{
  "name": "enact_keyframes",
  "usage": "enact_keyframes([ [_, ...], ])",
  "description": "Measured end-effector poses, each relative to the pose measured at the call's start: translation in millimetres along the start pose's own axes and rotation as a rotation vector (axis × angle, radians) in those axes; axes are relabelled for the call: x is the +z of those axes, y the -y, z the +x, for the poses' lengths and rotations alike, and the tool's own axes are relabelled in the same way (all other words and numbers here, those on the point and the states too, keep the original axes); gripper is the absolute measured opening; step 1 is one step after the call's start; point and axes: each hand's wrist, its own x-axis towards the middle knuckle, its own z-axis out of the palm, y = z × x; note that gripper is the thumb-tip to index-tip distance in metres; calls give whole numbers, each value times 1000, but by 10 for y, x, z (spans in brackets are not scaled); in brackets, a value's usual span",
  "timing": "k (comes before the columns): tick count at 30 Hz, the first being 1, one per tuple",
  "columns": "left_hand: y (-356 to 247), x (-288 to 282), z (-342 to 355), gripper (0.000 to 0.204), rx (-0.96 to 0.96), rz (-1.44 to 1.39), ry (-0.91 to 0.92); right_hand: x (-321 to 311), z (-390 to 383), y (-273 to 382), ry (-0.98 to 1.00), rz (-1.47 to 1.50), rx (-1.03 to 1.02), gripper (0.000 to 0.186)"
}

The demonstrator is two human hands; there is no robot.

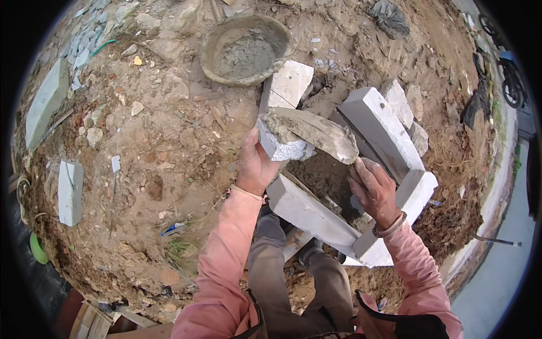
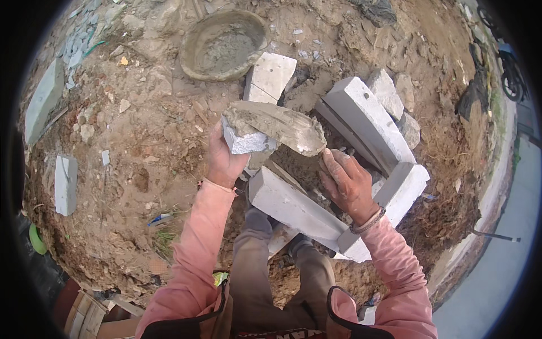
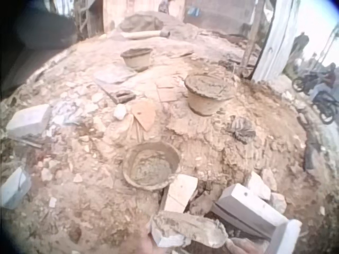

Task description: The person constructs a small concrete brick structure on the ground. They use a trowel to apply mortar from a bucket onto concrete blocks and then place and secure more blocks onto the structure.

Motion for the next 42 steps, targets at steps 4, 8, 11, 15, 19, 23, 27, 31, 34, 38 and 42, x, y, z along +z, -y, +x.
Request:
enact_keyframes([
  [4,-10,-91,-83,53,-63,-29,129,37,-167,-103,7,-11,58,51],
  [8,-61,-223,-139,58,66,76,-11,-13,-201,146,-25,94,162,50],
  [11,31,-212,-71,60,160,56,-188,115,-232,406,18,172,182,51],
  [15,-282,-393,-107,57,319,54,-107,185,-411,362,122,139,285,46],
  [19,-795,-664,-451,56,417,273,-303,431,-526,-66,166,222,326,45],
  [23,-786,-958,-776,55,396,348,-405,848,72,-270,76,440,415,37],
  [27,-593,-1177,-1172,58,332,404,-482,792,1298,-16,290,763,678,32],
  [31,-362,-1133,-1375,54,259,346,-504,721,2391,-122,366,1153,637,43],
  [34,-295,-1188,-1526,54,287,297,-559,816,2400,-99,11,1481,596,46],
  [38,-363,-1302,-1810,52,320,238,-582,1412,1421,-63,135,1145,697,49],
  [42,-425,-1389,-1910,50,361,213,-593,2135,590,-169,471,141,-132,47],
])
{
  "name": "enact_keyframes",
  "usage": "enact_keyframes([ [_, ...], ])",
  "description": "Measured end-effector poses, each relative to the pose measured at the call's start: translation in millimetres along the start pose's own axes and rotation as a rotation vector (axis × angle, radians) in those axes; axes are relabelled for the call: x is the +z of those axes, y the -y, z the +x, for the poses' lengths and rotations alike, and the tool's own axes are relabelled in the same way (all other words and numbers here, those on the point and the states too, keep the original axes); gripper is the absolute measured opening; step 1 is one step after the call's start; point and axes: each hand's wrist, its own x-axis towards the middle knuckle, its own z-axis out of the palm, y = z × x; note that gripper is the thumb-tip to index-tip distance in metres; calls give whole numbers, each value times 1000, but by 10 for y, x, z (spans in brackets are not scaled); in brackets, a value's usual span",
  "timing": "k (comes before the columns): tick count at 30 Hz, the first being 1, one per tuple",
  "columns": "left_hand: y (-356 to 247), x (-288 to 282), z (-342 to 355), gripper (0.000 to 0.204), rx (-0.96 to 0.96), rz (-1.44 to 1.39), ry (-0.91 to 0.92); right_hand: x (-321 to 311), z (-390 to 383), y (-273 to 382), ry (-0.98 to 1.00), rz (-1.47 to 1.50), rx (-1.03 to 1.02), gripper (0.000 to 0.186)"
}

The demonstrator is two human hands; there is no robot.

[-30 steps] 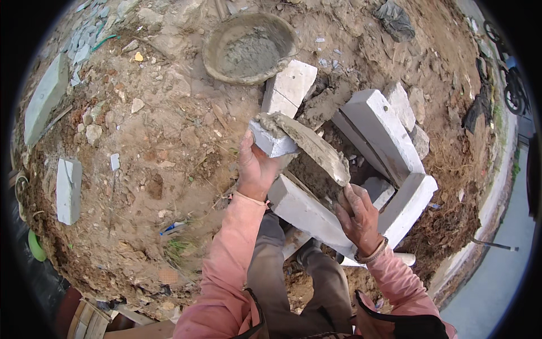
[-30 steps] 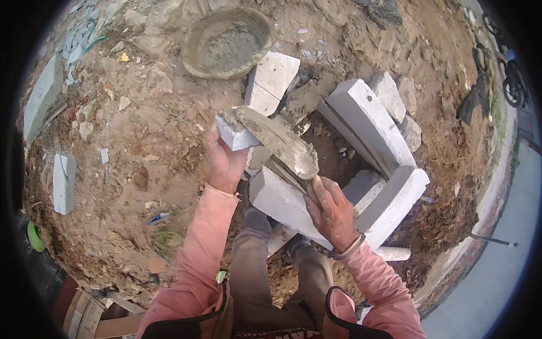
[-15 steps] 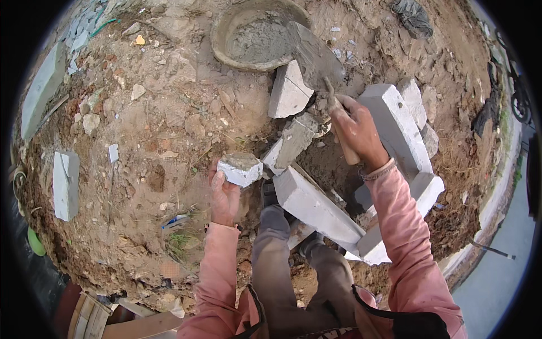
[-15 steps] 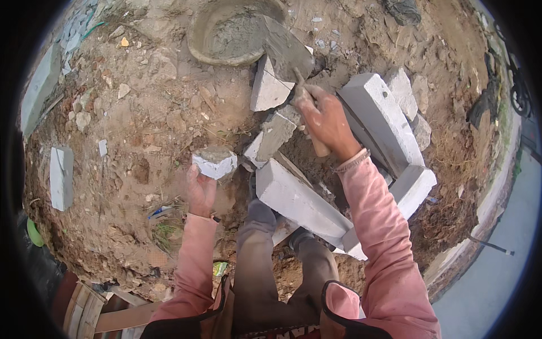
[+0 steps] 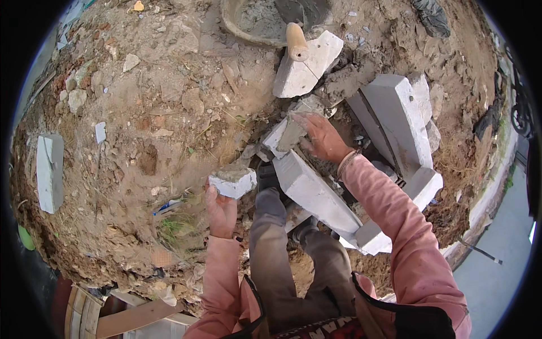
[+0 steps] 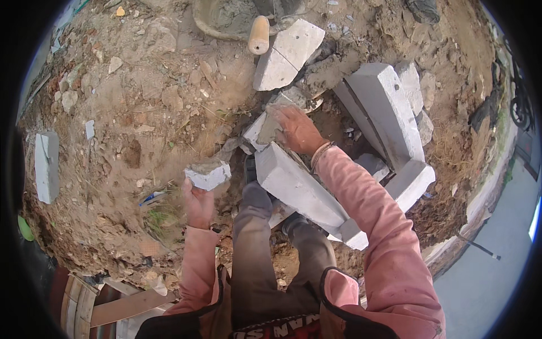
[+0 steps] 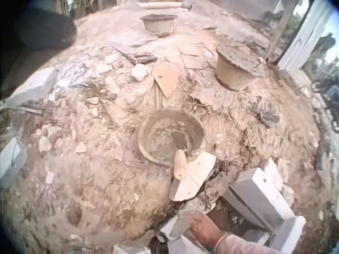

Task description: The person constructs a small concrete brick structure on the ground. They use a trowel to apply mortar from a bucket onto concrete blocks and then place and secure more blocks onto the structure.

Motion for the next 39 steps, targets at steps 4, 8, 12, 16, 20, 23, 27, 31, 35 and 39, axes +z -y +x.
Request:
enact_keyframes([
  [4,-60,-148,-29,52,-16,10,-59,440,193,-28,193,-634,-393,53],
  [8,-43,-274,-106,54,-14,-25,-74,590,387,-104,421,-793,-437,50],
  [12,-14,-260,-187,51,-11,-37,-97,551,524,-71,516,-678,-450,47],
  [16,56,-241,-183,50,-20,-57,-122,697,539,-77,229,-561,-671,42],
  [20,54,-245,-178,53,-34,-77,-143,799,544,54,299,-585,-635,38],
  [23,13,-265,-158,51,-17,-65,-110,764,531,66,306,-605,-677,36],
  [27,19,-56,-26,56,-43,1,-44,735,458,23,399,-623,-583,40],
  [31,55,289,220,56,-9,57,74,674,477,101,420,-682,-529,46],
  [35,216,714,625,60,51,266,172,394,66,-18,63,-320,-258,52],
  [39,728,1382,1099,72,44,603,320,-28,-923,-354,-155,29,227,66],
])
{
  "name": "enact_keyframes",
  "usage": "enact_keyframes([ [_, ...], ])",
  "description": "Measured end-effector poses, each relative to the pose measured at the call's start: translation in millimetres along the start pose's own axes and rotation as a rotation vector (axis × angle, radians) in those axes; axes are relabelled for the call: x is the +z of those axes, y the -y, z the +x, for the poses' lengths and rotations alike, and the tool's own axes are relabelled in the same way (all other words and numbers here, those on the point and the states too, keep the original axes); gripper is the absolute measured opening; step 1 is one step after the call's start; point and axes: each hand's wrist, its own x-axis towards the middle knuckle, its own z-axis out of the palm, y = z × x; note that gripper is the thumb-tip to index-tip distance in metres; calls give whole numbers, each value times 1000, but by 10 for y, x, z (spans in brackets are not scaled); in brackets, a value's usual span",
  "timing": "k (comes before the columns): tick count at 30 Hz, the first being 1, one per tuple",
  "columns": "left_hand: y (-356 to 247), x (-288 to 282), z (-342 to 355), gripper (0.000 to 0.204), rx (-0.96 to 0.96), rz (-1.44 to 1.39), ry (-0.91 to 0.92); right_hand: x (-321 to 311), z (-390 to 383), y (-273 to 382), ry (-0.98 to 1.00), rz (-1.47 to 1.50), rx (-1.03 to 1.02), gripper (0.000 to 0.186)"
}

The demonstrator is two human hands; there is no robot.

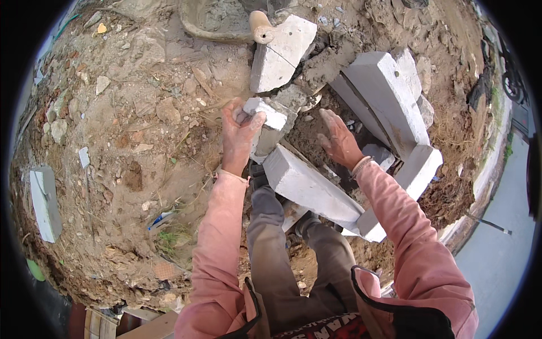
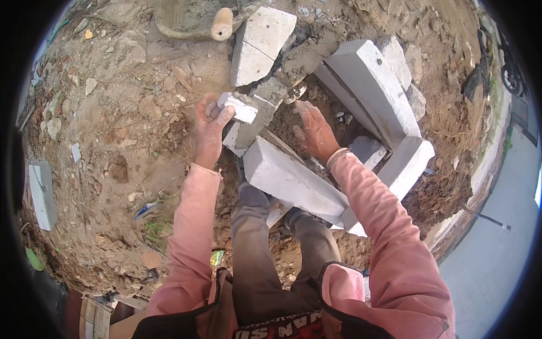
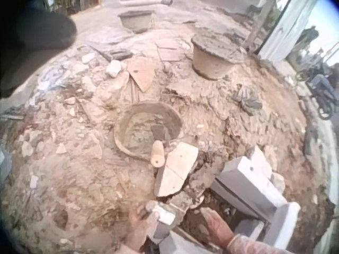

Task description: The person constructs a small concrete brick structure on the ground. They use a trowel to apply mortar from a bucket onto concrete blocks and then place and secure more blocks onto the structure.

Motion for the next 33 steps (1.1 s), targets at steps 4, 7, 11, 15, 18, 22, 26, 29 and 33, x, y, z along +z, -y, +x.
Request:
enact_keyframes([
  [4,76,639,499,67,100,989,108,-141,-915,-322,-12,80,255,54],
  [7,128,1079,717,63,24,1296,182,-107,-1393,-295,22,152,325,51],
  [11,246,1351,956,64,25,1604,349,2,-1653,-60,-50,244,369,45],
  [15,344,1581,1122,58,-7,1793,526,33,-1792,14,-91,391,405,41],
  [18,422,1631,1183,50,-43,1898,521,29,-1852,43,-89,415,452,40],
  [22,491,1669,1170,54,-66,1996,535,-17,-1958,38,-119,435,485,40],
  [26,650,1684,1099,53,-25,2030,537,0,-2067,8,-128,489,516,40],
  [29,736,1550,1142,65,33,2014,495,28,-2061,-4,-201,482,465,39],
  [33,831,1371,983,82,94,1983,400,-52,-2130,55,-219,533,499,37],
])
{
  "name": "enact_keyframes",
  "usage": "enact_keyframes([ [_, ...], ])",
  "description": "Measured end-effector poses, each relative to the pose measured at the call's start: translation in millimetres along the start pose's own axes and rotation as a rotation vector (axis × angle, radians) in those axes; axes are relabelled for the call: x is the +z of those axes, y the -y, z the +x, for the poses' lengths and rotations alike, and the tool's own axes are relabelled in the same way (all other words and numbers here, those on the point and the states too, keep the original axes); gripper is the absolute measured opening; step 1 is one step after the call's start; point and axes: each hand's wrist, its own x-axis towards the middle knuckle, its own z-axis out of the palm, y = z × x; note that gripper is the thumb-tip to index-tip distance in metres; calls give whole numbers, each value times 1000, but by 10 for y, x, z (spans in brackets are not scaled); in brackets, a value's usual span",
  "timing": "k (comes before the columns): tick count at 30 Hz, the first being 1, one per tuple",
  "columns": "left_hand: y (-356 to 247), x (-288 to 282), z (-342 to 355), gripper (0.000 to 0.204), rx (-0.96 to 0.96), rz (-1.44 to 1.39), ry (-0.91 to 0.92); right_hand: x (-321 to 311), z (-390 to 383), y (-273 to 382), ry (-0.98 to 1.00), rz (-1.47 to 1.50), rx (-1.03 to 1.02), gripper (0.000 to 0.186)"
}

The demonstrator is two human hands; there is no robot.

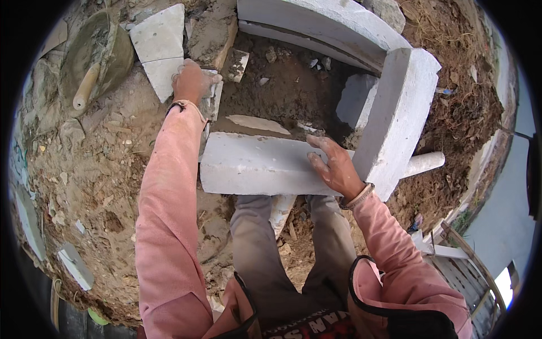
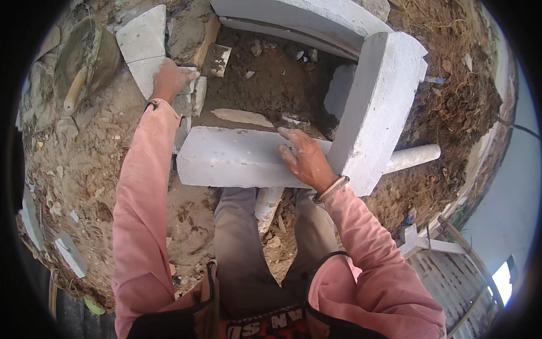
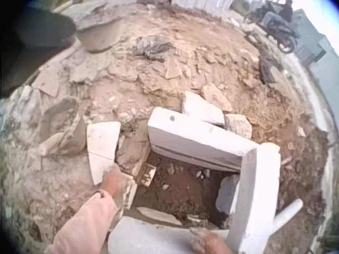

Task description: The person constructs a small concrete brick structure on the ground. They use a trowel to apply mortar from a bucket onto concrete blocks and then place and secure more blocks onto the structure.

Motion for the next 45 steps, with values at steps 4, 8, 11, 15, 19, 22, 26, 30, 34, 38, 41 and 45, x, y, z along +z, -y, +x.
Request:
enact_keyframes([
  [4,-45,62,-121,79,-74,-6,-9,-46,-17,30,1,2,-10,37],
  [8,-47,170,-213,76,-17,-46,-184,2,3,75,33,35,20,38],
  [11,52,237,-231,76,71,-64,-313,61,61,119,27,18,-26,39],
  [15,57,261,-242,79,26,-97,-296,97,185,218,40,22,1,38],
  [19,-4,261,-270,83,5,-140,-289,141,364,310,50,18,-45,36],
  [22,-25,248,-282,86,10,-152,-272,166,471,432,84,3,-30,35],
  [26,52,319,-257,88,-13,-43,-366,256,756,544,87,-3,-99,36],
  [30,97,268,-316,92,-18,-189,-357,152,1386,1065,140,-31,-101,29],
  [34,203,119,-675,93,30,-369,-478,230,2328,1914,-85,38,-520,35],
  [38,899,89,-1170,75,-150,-707,-681,632,2947,3237,269,-349,-432,62],
  [41,1413,-161,-1093,56,-243,-1694,-687,1081,3448,3289,282,-761,-675,53],
  [45,2039,-1064,-745,50,-381,-1907,-605,958,3733,3497,513,-154,-44,10],
])
